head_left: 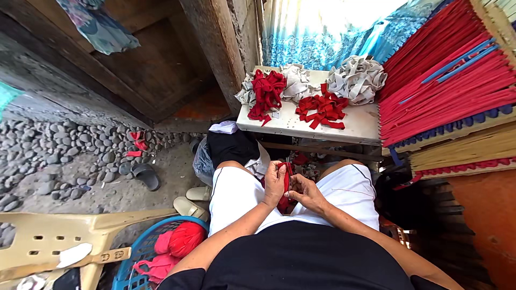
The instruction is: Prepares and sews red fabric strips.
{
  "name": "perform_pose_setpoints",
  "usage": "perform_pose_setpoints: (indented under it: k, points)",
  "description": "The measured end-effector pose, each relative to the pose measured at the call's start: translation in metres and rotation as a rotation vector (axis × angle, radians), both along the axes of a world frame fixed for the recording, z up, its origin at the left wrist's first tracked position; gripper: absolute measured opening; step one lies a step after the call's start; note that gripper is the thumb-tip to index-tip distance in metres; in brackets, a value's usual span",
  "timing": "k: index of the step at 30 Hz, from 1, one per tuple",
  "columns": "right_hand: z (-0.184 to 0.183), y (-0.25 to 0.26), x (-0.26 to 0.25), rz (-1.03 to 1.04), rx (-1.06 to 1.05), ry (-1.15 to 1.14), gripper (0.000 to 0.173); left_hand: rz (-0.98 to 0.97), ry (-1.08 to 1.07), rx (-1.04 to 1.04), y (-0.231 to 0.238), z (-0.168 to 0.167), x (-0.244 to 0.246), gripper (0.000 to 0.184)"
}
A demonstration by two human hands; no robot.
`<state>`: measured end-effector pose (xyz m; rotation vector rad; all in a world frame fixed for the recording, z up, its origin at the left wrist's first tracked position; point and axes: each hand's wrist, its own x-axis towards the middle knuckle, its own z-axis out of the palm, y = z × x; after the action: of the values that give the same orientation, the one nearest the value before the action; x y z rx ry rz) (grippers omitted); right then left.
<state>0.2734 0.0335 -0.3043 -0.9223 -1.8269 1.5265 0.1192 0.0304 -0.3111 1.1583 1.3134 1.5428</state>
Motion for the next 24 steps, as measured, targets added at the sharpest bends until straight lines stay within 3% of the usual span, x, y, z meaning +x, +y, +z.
perform_pose_setpoints:
  k: [13, 24]
  points:
    - [-0.0002, 0.0003, 0.0004, 0.004, -0.033, -0.003, 0.029, 0.006, -0.001, 0.000, 0.0017, -0.0008, -0.0026, 0.013]
    - [0.0018, 0.0000, -0.0004, -0.001, -0.024, -0.008, 0.035, -0.044, -0.021, -0.010, -0.0005, 0.0000, -0.0017, 0.012]
